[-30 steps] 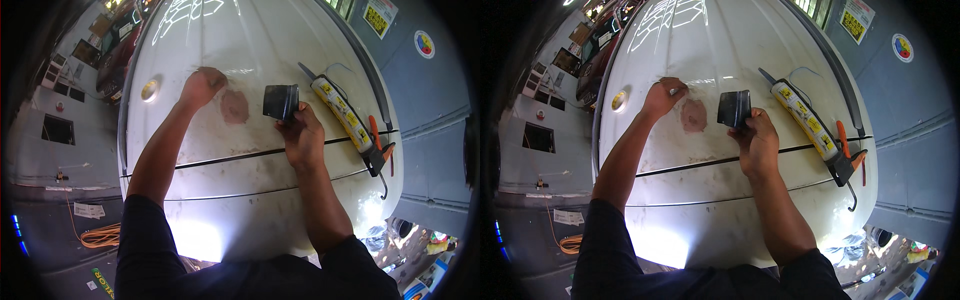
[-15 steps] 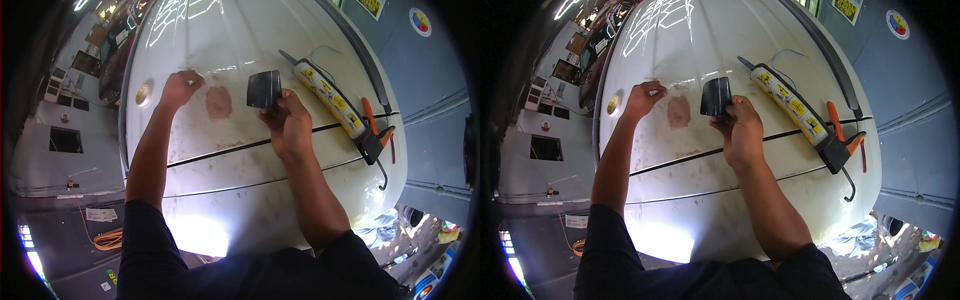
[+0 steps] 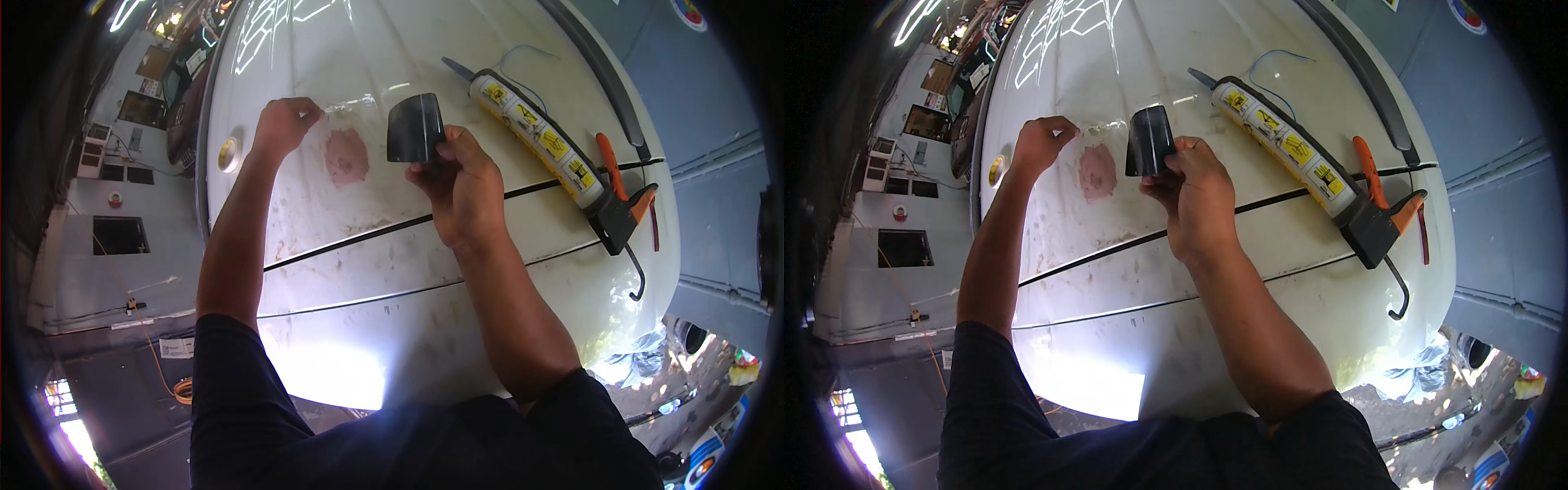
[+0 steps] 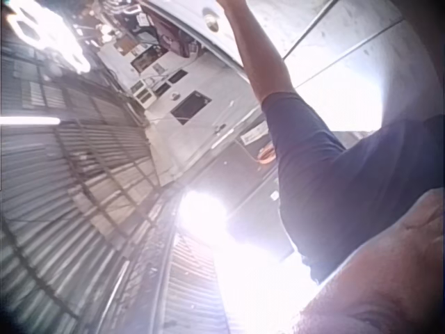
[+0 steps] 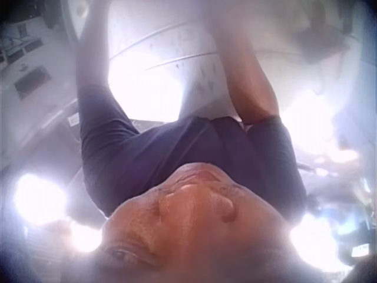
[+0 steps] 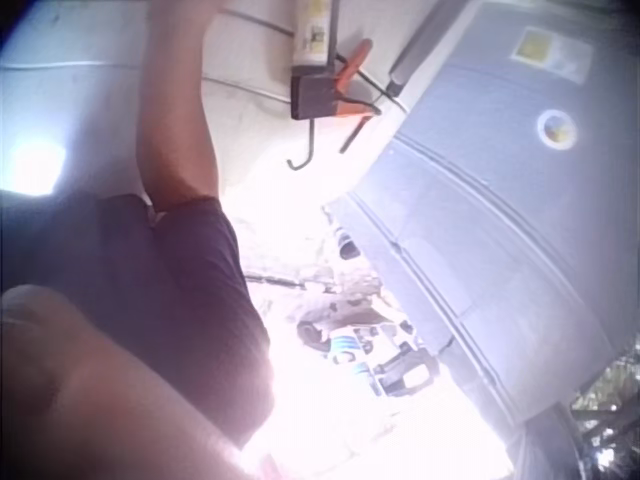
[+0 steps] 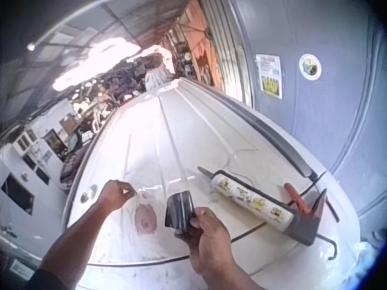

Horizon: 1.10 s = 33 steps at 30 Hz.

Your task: Sanding the exterior roof of a white vehicle using a sanding block.

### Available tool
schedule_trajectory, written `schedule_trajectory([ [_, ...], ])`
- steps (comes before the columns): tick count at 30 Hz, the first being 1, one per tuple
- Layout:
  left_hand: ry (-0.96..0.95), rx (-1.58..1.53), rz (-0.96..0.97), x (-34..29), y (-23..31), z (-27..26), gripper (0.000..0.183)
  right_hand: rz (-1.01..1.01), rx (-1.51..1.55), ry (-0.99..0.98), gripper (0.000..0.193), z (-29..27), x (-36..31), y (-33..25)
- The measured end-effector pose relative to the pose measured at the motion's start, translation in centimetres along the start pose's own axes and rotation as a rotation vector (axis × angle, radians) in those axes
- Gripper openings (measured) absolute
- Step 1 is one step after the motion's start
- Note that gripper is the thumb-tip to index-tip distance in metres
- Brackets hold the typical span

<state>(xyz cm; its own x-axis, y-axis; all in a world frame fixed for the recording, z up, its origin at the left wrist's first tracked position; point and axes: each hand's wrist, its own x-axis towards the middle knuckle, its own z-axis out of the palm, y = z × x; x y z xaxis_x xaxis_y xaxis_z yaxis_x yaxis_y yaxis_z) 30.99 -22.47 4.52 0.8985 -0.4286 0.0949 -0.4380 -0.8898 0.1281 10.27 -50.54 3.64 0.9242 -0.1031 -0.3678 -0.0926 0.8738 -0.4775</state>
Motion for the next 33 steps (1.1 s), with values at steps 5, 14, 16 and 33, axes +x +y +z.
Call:
schedule_trajectory([
  [5, -0.039, -0.073, 0.032, 0.1, -0.1, -0.5, 0.018, 0.001, 0.002, 0.0, 0.014, 0.2, -0.3, -0.2],
  [14, -0.05, -0.073, 0.047, 0.2, -0.5, -0.4, 0.017, 0.011, 0.0, -0.013, 0.016, 0.1, 0.1, 0.0],
  [16, -0.061, -0.107, 0.045, 0.3, -0.3, -0.5, 0.017, 0.011, 0.002, -0.015, 0.016, -0.1, 0.2, 0.0],
  [33, -0.086, -0.05, 0.044, 0.5, -0.1, -0.6, 0.019, 0.014, -0.002, -0.049, 0.017, -0.2, 0.1, 0.3],
])
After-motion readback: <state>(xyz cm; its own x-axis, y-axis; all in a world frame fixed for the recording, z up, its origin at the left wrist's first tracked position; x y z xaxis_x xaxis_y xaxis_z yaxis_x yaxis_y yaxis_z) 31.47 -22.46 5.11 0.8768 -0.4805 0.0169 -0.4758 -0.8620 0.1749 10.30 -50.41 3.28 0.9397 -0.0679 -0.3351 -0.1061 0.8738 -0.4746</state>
